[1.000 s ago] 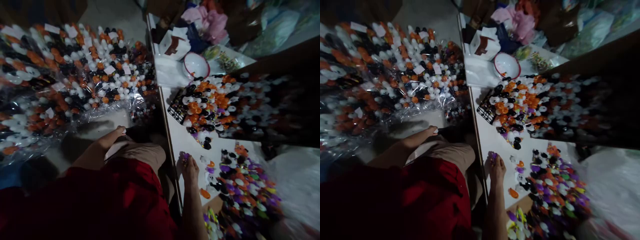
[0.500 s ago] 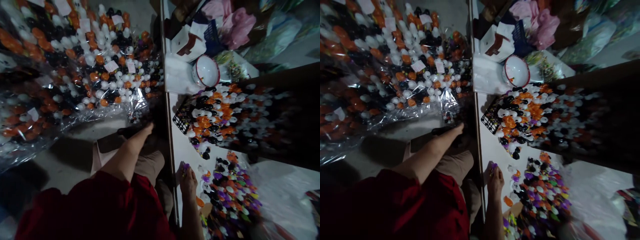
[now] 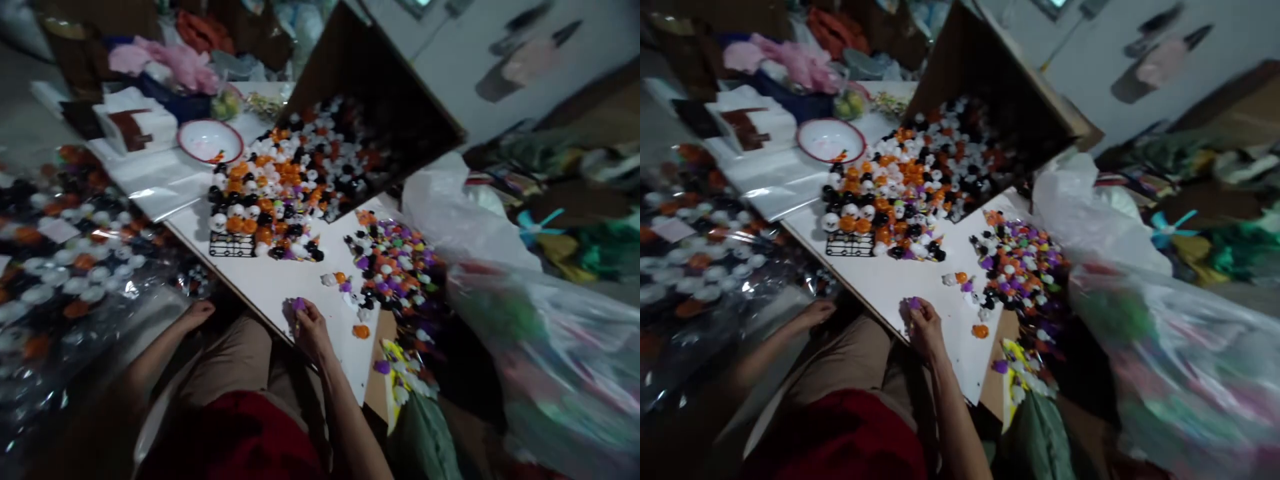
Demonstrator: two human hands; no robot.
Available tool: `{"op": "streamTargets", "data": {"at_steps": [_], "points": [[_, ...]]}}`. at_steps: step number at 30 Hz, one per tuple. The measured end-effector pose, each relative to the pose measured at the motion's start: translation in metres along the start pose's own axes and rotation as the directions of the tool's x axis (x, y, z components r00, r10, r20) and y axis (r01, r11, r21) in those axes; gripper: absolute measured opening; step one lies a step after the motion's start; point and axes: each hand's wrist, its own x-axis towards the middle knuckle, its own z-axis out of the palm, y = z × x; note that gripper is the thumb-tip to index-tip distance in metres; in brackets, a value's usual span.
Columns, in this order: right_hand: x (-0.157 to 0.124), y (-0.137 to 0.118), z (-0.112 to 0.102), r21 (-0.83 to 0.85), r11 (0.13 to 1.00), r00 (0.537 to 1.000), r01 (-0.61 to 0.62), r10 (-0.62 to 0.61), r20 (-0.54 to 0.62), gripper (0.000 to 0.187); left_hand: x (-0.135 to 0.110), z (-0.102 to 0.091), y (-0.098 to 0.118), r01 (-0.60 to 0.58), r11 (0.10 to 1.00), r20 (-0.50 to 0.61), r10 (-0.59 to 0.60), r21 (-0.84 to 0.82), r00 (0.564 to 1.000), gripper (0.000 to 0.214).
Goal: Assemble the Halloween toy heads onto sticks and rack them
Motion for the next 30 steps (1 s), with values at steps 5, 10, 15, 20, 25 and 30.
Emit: {"op": "streamTargets", "data": {"at_steps": [5,10,15,20,25,30], "points": [[0.003,-0.02,-0.014,-0.13,0.986,0.992,0.102,-0.091,0.089,0.047,-0.024,0.027,0.031,-0.195,0.896,0.322,0.062,0.398,0.945,0.011],[-0.006,-0.053,-0.035,-0.459,0.787,0.911,0.412,-0.338,0.238,0.032,-0.003,0.158,0.079,-0.467,0.774,0.339,0.342,0.426,0.876,0.041],[-0.013,-0.063,-0.093,-0.618,0.652,0.886,0.439,-0.43,0.176,0.029,0.073,0.283,0.139,-0.721,0.519,0.474,0.543,0.46,0.693,0.03],[-0.013,-0.059,-0.14,-0.58,0.758,0.926,0.298,-0.377,-0.016,0.025,0.164,0.379,0.19,-0.669,0.269,0.453,0.56,0.693,0.694,0.026],[-0.016,-0.07,-0.157,-0.551,0.78,0.938,0.296,-0.347,0.013,0.021,0.182,0.422,0.188,-0.654,0.143,0.549,0.428,0.743,0.717,0.024],[-0.01,-0.065,-0.167,-0.522,0.794,0.935,0.312,-0.353,0.022,0.022,0.138,0.394,0.149,-0.652,-0.246,0.69,0.112,0.717,0.715,0.032]]}}
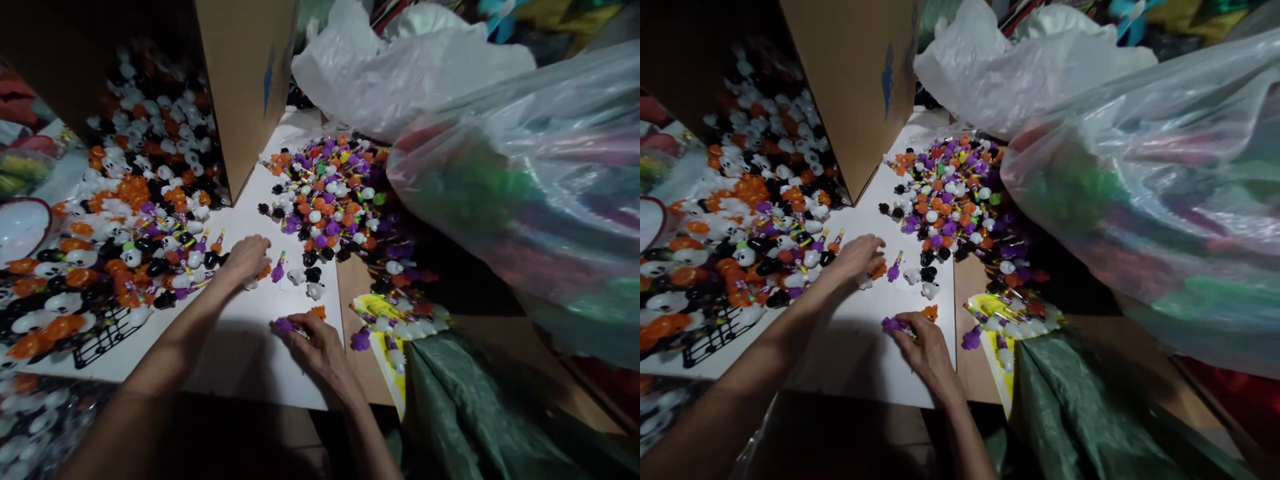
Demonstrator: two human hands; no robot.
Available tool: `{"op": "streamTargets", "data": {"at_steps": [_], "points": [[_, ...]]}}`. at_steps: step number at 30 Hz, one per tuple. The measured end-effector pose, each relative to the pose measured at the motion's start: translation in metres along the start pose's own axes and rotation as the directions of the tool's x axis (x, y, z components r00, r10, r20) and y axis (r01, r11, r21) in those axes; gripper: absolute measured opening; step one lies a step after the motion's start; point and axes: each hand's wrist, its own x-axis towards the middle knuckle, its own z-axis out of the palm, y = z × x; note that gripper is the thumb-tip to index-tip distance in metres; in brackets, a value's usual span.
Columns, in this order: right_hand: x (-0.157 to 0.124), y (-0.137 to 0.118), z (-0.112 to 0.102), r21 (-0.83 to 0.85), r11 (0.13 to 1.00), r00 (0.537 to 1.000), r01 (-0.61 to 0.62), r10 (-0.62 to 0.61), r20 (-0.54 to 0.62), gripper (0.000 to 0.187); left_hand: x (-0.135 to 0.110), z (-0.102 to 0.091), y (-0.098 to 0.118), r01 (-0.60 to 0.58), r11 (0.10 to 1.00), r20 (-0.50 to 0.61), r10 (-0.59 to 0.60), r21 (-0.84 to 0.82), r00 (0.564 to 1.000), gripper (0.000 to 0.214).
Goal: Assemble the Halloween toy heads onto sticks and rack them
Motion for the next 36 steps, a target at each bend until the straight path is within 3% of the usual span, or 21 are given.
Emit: {"op": "streamTargets", "data": {"at_steps": [3,7,10,13,16,19,21,25,29,33,36], "points": [[0.008,0.003,0.002,-0.014,0.999,0.998,0.046,-0.046,-0.037,0.021,-0.024,0.018,0.001,-0.024,0.999,0.113,0.019,0.043,0.993,0.029],[0.021,-0.01,-0.007,-0.054,0.985,0.979,0.164,-0.169,-0.11,0.021,-0.045,0.021,0.0,-0.09,0.97,-0.085,0.073,-0.225,0.994,0.038],[0.024,-0.029,-0.02,-0.094,0.954,0.939,0.286,-0.299,-0.172,0.02,-0.078,0.017,0.004,-0.174,0.824,-0.191,0.082,-0.538,0.978,0.038],[0.022,-0.046,-0.026,-0.156,0.885,0.887,0.438,-0.453,-0.084,0.021,-0.118,0.019,0.011,-0.187,0.625,-0.155,0.107,-0.758,0.982,0.047],[0.018,-0.053,-0.024,-0.18,0.826,0.845,0.534,-0.529,0.076,0.023,-0.144,0.025,0.018,-0.172,0.589,-0.116,0.132,-0.79,0.984,0.065],[0.015,-0.053,-0.022,-0.218,0.813,0.841,0.54,-0.512,0.175,0.022,-0.155,0.027,0.02,-0.173,0.663,-0.076,0.173,-0.728,0.982,0.072],[0.013,-0.054,-0.025,-0.242,0.804,0.836,0.543,-0.488,0.253,0.021,-0.158,0.028,0.019,-0.178,0.66,-0.062,0.196,-0.73,0.979,0.075],[0.01,-0.062,-0.037,-0.235,0.82,0.83,0.521,-0.424,0.361,0.022,-0.162,0.034,0.017,-0.102,0.535,-0.009,0.173,-0.839,0.985,0.076],[0.011,-0.071,-0.047,-0.112,0.874,0.819,0.473,-0.39,0.42,0.019,-0.166,0.041,0.018,-0.001,0.408,0.041,0.095,-0.913,0.995,0.05],[0.015,-0.069,-0.046,-0.042,0.903,0.815,0.427,-0.364,0.45,0.018,-0.171,0.045,0.017,-0.078,0.413,-0.035,0.112,-0.907,0.993,0.037],[0.015,-0.058,-0.036,0.031,0.944,0.863,0.33,-0.314,0.395,0.016,-0.176,0.05,0.018,-0.248,0.544,-0.199,0.149,-0.801,0.969,0.035]]}}
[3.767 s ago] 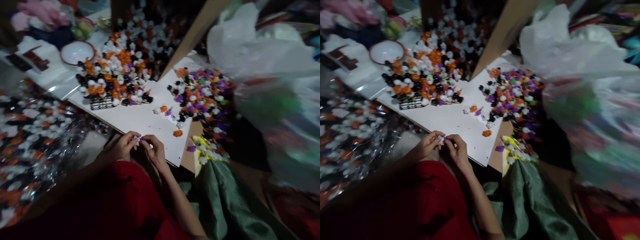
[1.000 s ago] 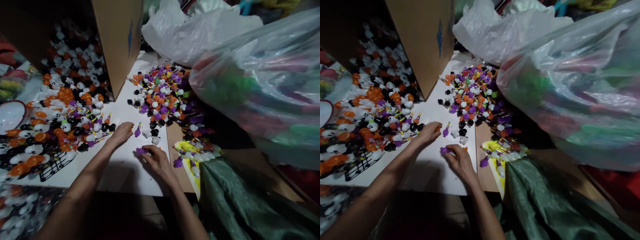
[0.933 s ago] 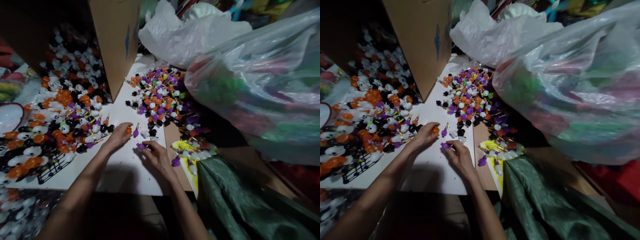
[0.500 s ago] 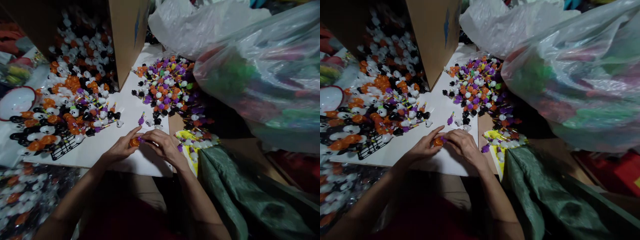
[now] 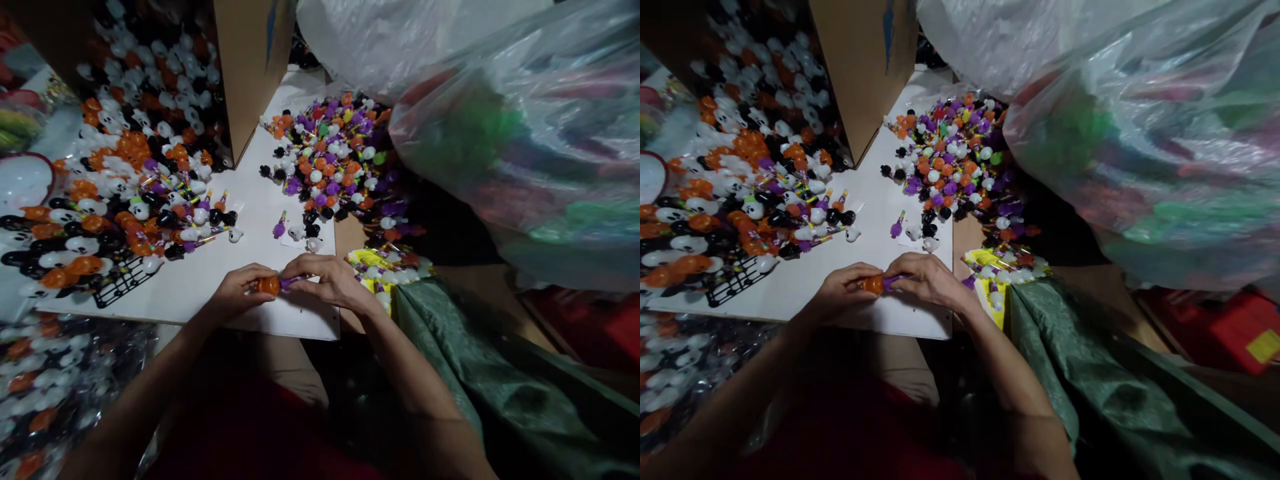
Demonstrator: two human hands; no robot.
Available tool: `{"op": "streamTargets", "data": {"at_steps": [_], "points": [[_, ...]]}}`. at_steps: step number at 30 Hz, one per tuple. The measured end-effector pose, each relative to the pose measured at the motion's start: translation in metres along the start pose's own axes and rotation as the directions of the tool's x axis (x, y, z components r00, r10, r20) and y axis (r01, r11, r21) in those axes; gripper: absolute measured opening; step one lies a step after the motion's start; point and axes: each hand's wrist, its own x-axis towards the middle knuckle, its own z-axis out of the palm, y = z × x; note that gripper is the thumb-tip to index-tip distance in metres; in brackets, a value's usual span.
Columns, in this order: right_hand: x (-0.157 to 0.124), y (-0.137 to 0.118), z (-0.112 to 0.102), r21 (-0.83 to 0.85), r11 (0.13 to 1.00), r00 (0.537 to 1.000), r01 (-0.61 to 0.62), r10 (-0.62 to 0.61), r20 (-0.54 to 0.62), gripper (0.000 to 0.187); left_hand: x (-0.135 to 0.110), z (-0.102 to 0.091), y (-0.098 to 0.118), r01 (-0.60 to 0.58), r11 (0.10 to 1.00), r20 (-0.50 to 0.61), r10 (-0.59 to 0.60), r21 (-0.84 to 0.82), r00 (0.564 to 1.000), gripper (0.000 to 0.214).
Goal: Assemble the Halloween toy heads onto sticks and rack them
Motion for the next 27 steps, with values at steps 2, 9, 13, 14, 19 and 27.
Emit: {"op": "streamTargets", "data": {"at_steps": [2,9,13,14,19,27], "points": [[-0.001,0.009,0.014,0.117,0.988,0.991,-0.097,0.107,-0.078,0.016,-0.006,0.006,-0.003,-0.119,0.969,-0.047,0.132,0.215,0.99,0.032],[-0.005,0.047,0.073,0.765,0.517,0.852,-0.383,0.519,0.076,0.041,-0.027,0.022,-0.022,-0.301,0.707,0.073,0.335,0.64,0.94,0.035],[0.003,0.056,0.08,0.744,0.514,0.845,-0.428,0.519,0.128,0.048,-0.023,0.006,-0.019,-0.26,0.755,0.098,0.253,0.602,0.962,0.028],[0.004,0.056,0.077,0.698,0.587,0.86,-0.41,0.504,0.081,0.049,-0.022,0.002,-0.018,-0.221,0.796,0.067,0.222,0.563,0.973,0.027],[-0.004,0.039,0.057,0.312,0.92,0.937,-0.236,0.3,-0.177,0.047,-0.026,0.002,-0.019,0.06,0.974,-0.157,-0.026,0.218,0.987,0.033],[-0.021,0.021,0.064,0.127,0.969,0.975,-0.211,0.218,-0.048,0.031,-0.046,0.021,-0.013,0.126,0.964,-0.101,-0.104,0.234,0.989,0.019]]}}
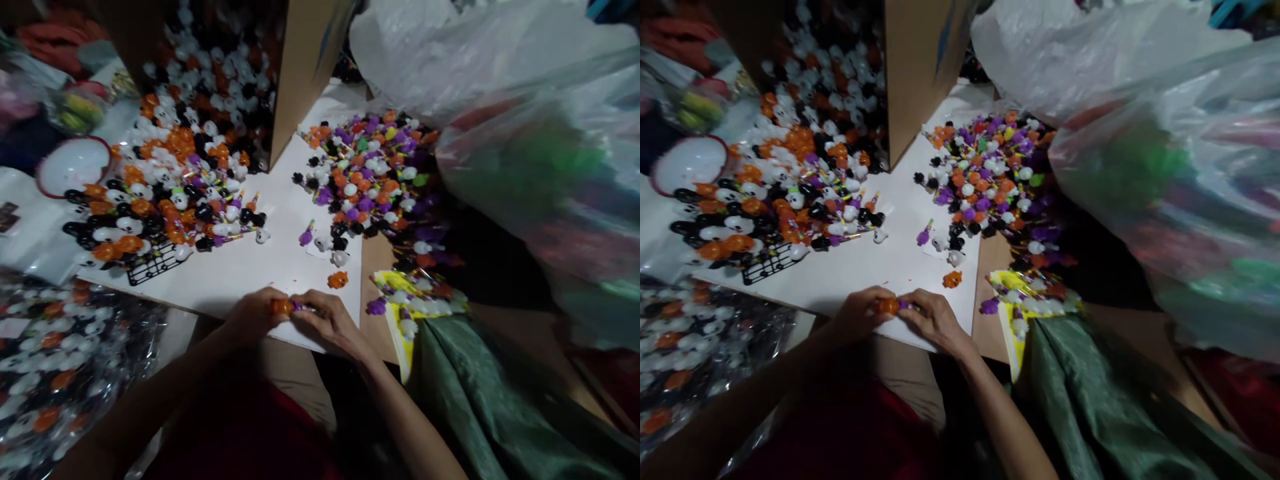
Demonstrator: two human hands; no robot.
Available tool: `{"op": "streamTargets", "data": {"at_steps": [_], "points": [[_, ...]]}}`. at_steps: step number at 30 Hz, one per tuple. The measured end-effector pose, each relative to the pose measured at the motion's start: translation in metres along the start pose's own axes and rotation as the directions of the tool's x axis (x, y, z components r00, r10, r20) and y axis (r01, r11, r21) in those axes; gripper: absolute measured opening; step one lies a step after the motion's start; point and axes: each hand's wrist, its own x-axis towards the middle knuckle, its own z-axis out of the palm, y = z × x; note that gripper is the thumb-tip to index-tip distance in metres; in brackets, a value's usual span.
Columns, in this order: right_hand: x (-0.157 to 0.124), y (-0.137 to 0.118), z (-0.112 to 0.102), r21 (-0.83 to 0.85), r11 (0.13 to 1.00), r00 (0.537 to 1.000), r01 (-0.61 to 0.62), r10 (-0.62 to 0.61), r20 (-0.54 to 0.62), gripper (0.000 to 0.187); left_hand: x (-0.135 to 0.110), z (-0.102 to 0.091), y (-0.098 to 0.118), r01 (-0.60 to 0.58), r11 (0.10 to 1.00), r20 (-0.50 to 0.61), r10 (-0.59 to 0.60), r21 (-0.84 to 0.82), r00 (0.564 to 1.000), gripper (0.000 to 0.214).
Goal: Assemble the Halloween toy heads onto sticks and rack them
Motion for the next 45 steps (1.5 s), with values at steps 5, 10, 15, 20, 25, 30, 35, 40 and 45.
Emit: {"op": "streamTargets", "data": {"at_steps": [5,10,15,20,25,30,35,40,45], "points": [[0.005,0.02,0.029,0.44,0.852,0.958,-0.284,0.267,0.101,0.044,-0.024,0.009,-0.015,-0.398,0.81,0.042,0.423,0.432,0.905,0.037],[0.018,0.029,0.04,0.644,0.662,0.916,-0.384,0.362,0.174,0.044,-0.016,-0.006,-0.026,-0.407,0.844,0.122,0.39,0.35,0.913,0.031],[0.023,0.018,0.013,0.565,0.797,0.974,-0.215,0.218,0.063,0.046,0.005,-0.014,-0.01,0.019,1.0,-0.078,-0.02,-0.02,0.997,0.026],[0.015,0.014,-0.009,0.313,0.938,0.986,-0.151,0.12,0.116,0.038,0.004,-0.005,0.001,0.151,0.974,-0.065,-0.164,-0.168,0.984,0.03],[0.008,0.018,-0.017,0.165,0.978,0.987,-0.13,0.112,0.112,0.036,0.008,-0.005,0.005,0.069,0.995,-0.106,-0.076,-0.073,0.991,0.026],[0.003,0.012,-0.011,0.055,0.991,0.991,-0.125,0.122,0.057,0.04,0.01,-0.004,0.009,-0.14,0.982,-0.164,0.16,0.129,0.973,0.017],[0.0,0.001,0.001,-0.104,0.991,0.996,-0.089,0.086,-0.035,0.033,0.007,0.002,0.009,-0.263,0.939,-0.178,0.304,0.22,0.936,0.018],[-0.003,-0.003,0.006,-0.102,0.993,0.997,-0.057,0.052,-0.054,0.025,0.003,0.007,0.007,-0.323,0.915,-0.182,0.37,0.243,0.911,0.019],[-0.01,-0.004,0.008,-0.154,0.988,0.995,-0.002,-0.014,-0.103,0.023,-0.002,0.012,0.003,-0.359,0.9,-0.235,0.415,0.247,0.879,0.024]]}}
